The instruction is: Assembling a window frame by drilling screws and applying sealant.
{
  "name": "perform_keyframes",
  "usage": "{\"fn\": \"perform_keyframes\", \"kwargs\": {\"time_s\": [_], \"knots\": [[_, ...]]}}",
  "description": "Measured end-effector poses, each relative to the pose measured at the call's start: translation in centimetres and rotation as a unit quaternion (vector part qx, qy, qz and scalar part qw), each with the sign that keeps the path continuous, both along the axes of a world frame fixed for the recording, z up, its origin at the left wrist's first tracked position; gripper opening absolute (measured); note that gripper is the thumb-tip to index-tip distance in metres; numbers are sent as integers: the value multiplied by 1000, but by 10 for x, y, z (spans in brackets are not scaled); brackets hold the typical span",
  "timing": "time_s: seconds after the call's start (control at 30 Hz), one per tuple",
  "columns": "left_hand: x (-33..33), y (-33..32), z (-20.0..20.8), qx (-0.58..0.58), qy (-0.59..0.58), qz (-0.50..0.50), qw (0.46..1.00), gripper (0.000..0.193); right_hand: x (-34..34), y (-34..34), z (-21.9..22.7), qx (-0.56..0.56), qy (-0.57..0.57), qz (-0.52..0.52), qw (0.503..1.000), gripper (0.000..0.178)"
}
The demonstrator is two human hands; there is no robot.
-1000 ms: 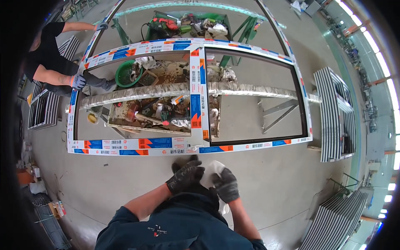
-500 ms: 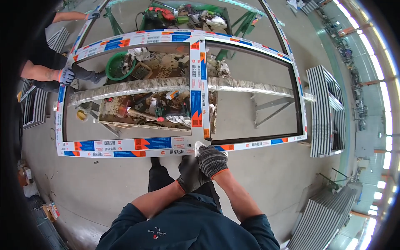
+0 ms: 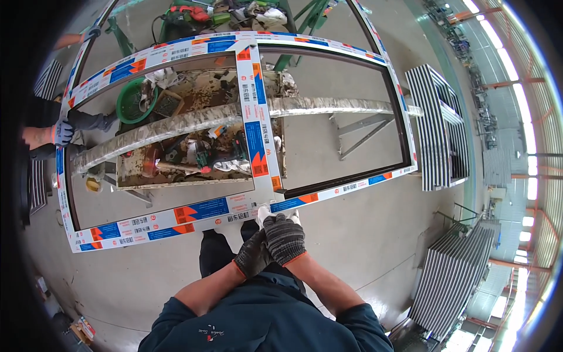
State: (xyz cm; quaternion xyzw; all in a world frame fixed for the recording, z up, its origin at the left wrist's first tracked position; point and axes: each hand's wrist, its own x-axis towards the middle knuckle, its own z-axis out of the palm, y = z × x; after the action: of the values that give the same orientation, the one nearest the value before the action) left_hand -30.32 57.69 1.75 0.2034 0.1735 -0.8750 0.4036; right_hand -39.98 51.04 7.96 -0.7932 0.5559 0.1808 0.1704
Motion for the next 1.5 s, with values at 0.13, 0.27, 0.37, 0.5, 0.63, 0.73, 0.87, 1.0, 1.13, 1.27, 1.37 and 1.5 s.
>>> {"fn": "perform_keyframes", "kwargs": {"time_s": [0.13,0.27,0.37,0.5,0.63,0.73,0.87,1.0,1.13,1.27,1.37,1.5], "knots": [[-10,-8,-3,3,38,32,999,41,-6,-4,-7,-65,12,19,998,26],[-17,-13,-2,6,66,44,997,41,-3,-12,11,-67,28,11,997,26],[-23,-19,-3,26,73,28,997,37,-15,-12,2,-31,77,4,997,29],[-23,-20,-6,-27,15,1,1000,37,-18,-12,7,-8,17,-121,992,37],[-13,-15,-2,-25,-78,-47,996,36,-14,-8,10,41,-32,-177,983,41],[-5,-14,0,-27,-100,-50,993,36,-13,-1,-8,4,-99,-185,978,43],[11,-10,2,-25,-107,-51,993,35,1,2,-8,33,-101,-204,973,43],[24,-9,8,-15,-106,-63,992,35,6,7,-13,32,-88,-184,978,41],[39,2,-2,-25,-103,-69,992,39,19,14,-13,17,-123,-177,976,42],[57,5,3,-30,-93,-83,992,45,31,22,-16,-2,-153,-153,976,42],[63,11,-4,-34,-81,-73,993,48,44,27,-16,-9,-146,-147,978,40],[79,16,-3,-28,-76,-79,994,50,62,27,-8,22,-116,-156,981,39]]}}
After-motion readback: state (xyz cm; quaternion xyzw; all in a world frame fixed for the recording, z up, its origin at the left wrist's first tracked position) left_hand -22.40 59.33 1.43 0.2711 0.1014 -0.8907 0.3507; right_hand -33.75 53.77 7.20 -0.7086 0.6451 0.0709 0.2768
